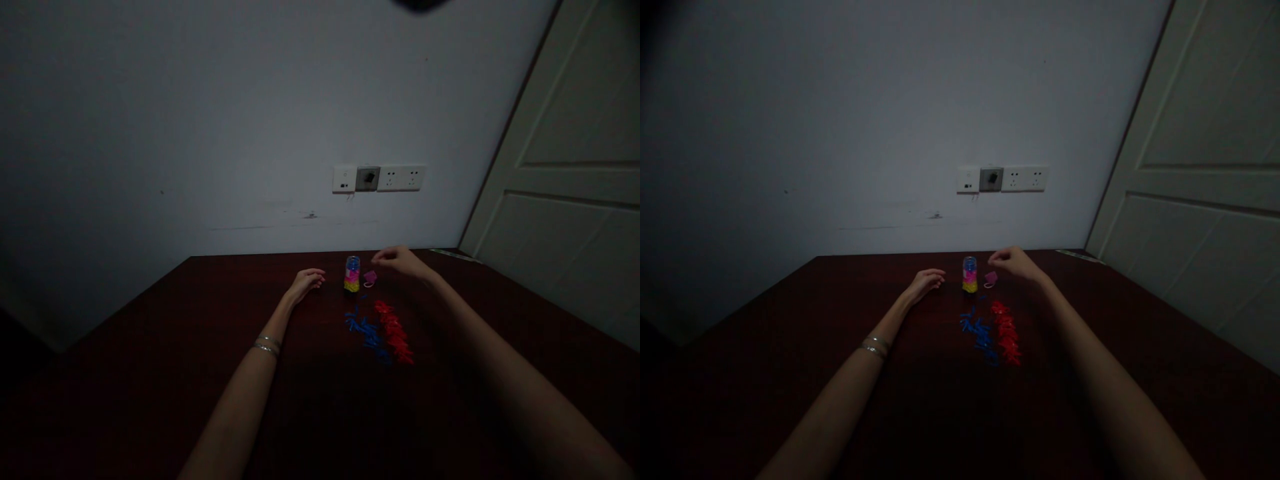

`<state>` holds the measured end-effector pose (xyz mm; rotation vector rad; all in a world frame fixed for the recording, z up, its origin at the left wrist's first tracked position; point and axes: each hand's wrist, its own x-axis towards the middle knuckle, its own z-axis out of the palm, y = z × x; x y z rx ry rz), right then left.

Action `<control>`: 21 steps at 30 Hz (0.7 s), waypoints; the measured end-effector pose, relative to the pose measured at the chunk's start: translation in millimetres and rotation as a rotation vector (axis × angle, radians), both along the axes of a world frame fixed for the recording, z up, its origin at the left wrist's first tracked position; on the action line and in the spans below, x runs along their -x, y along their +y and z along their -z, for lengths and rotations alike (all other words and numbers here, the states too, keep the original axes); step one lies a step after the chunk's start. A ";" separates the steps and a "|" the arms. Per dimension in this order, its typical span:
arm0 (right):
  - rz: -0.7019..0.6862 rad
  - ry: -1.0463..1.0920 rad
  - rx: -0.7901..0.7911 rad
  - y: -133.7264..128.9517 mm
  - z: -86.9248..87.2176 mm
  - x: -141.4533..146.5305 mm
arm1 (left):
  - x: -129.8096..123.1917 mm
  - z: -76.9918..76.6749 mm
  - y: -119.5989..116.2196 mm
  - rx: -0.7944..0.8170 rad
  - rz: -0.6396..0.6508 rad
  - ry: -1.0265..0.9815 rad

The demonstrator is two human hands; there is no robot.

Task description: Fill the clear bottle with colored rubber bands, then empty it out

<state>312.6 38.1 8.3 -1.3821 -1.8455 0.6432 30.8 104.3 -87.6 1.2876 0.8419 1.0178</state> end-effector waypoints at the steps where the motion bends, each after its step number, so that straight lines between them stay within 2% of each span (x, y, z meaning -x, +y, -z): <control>1: 0.049 0.068 0.024 -3.2 13.0 -7.2 | 0.0 0.4 0.5 -0.004 0.001 0.004; 6: 0.307 0.327 0.098 -11.3 72.4 -40.9 | 1.2 2.5 3.9 -0.016 0.008 -0.004; 10: 0.435 0.484 0.077 -10.4 100.6 -56.2 | 1.1 2.4 4.6 -0.023 0.018 -0.026; 13: 0.468 0.514 0.037 -10.3 106.6 -57.1 | -0.7 1.5 3.9 -0.037 0.020 0.014; 16: 0.449 0.509 0.022 -12.5 105.7 -54.0 | -1.0 -5.4 1.6 -0.059 0.062 0.146; 18: 0.442 0.514 0.006 -14.3 104.5 -52.4 | 0.9 -17.4 -2.4 -0.099 0.133 0.235; 21: 0.451 0.519 -0.013 -15.9 104.0 -52.7 | 3.2 -45.9 -14.3 -0.193 0.299 0.339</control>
